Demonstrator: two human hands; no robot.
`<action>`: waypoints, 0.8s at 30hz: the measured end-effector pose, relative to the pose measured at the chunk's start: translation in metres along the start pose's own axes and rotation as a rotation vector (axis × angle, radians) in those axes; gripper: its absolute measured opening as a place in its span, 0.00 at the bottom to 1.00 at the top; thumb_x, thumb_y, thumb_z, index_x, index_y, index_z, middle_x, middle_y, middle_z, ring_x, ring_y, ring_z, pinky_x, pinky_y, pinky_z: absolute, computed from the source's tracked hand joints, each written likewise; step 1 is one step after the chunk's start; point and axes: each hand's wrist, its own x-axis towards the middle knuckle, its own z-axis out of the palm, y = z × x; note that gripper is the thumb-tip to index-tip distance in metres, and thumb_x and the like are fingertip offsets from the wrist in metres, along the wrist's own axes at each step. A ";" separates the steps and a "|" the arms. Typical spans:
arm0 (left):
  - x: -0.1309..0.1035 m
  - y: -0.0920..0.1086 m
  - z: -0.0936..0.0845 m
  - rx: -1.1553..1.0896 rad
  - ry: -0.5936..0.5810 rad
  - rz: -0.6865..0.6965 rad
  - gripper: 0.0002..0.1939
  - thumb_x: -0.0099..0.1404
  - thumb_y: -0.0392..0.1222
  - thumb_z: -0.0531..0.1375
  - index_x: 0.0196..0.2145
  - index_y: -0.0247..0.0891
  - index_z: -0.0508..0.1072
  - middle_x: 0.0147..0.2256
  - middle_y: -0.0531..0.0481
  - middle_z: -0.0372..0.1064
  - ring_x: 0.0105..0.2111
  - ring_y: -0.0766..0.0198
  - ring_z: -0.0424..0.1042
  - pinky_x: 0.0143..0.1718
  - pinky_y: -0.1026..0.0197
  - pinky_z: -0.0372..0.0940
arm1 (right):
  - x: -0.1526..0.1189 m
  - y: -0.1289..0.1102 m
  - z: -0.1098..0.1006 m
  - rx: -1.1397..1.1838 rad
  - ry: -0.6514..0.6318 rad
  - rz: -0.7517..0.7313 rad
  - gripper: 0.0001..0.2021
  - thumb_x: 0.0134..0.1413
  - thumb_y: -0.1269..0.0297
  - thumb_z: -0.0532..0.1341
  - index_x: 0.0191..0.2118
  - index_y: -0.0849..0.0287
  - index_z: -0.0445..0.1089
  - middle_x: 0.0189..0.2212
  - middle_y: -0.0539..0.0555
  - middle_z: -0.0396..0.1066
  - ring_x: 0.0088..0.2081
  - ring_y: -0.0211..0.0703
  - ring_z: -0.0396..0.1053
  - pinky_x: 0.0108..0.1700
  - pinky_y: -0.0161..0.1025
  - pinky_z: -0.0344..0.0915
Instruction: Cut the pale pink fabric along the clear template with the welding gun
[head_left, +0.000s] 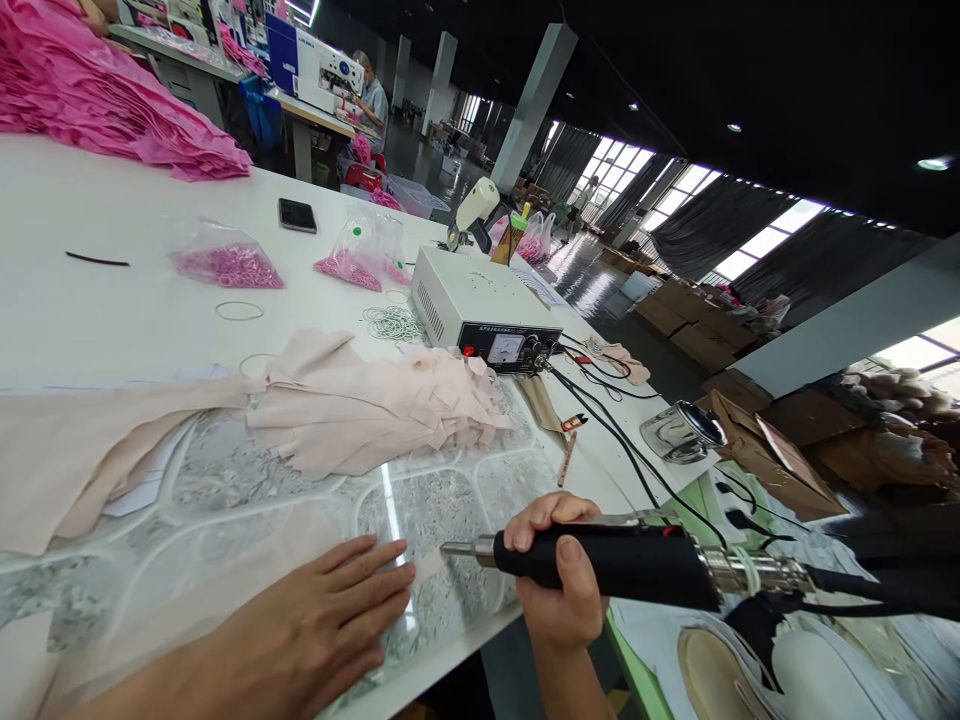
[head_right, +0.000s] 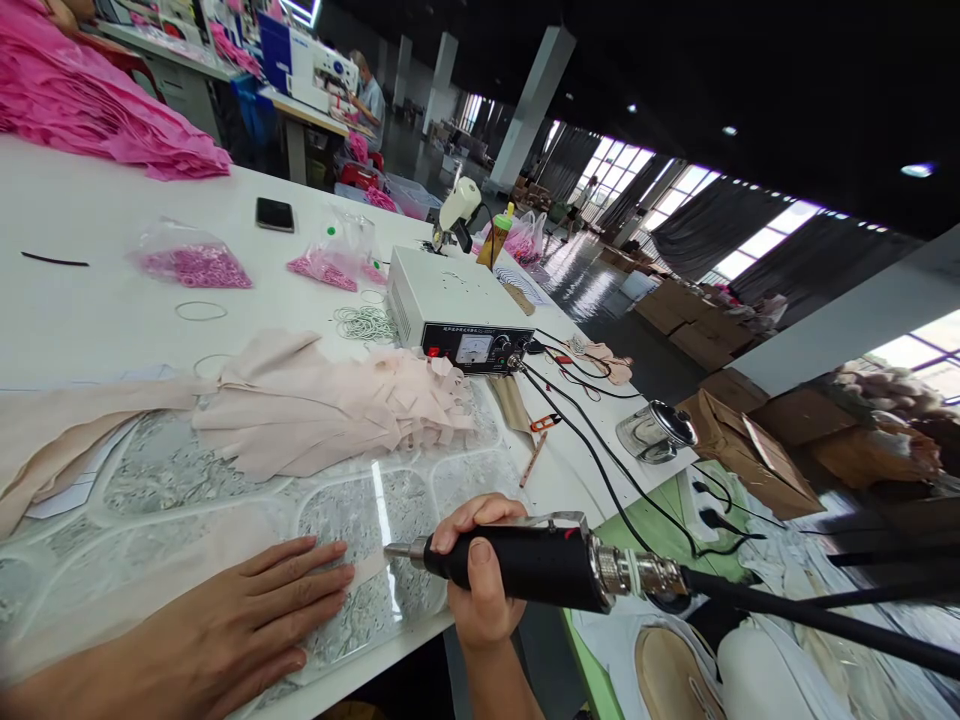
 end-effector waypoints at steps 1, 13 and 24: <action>0.000 0.000 0.000 0.009 0.004 0.008 0.19 0.75 0.44 0.57 0.60 0.37 0.71 0.60 0.51 0.68 0.58 0.55 0.70 0.57 0.59 0.68 | 0.000 0.000 0.000 -0.002 -0.006 -0.002 0.06 0.57 0.59 0.62 0.36 0.54 0.68 0.29 0.47 0.62 0.23 0.35 0.66 0.25 0.36 0.69; 0.001 0.002 -0.004 0.070 0.000 0.033 0.18 0.75 0.44 0.56 0.58 0.37 0.72 0.59 0.52 0.69 0.57 0.55 0.72 0.54 0.59 0.71 | -0.002 -0.008 -0.003 0.041 -0.009 0.002 0.04 0.58 0.62 0.61 0.37 0.55 0.69 0.29 0.48 0.64 0.24 0.34 0.68 0.26 0.34 0.70; 0.001 0.001 -0.005 -0.014 0.052 0.002 0.17 0.75 0.43 0.56 0.57 0.37 0.74 0.58 0.51 0.71 0.57 0.57 0.72 0.59 0.62 0.66 | -0.006 -0.006 -0.006 -0.002 -0.039 0.007 0.04 0.59 0.61 0.61 0.37 0.54 0.68 0.30 0.47 0.63 0.24 0.35 0.67 0.25 0.36 0.70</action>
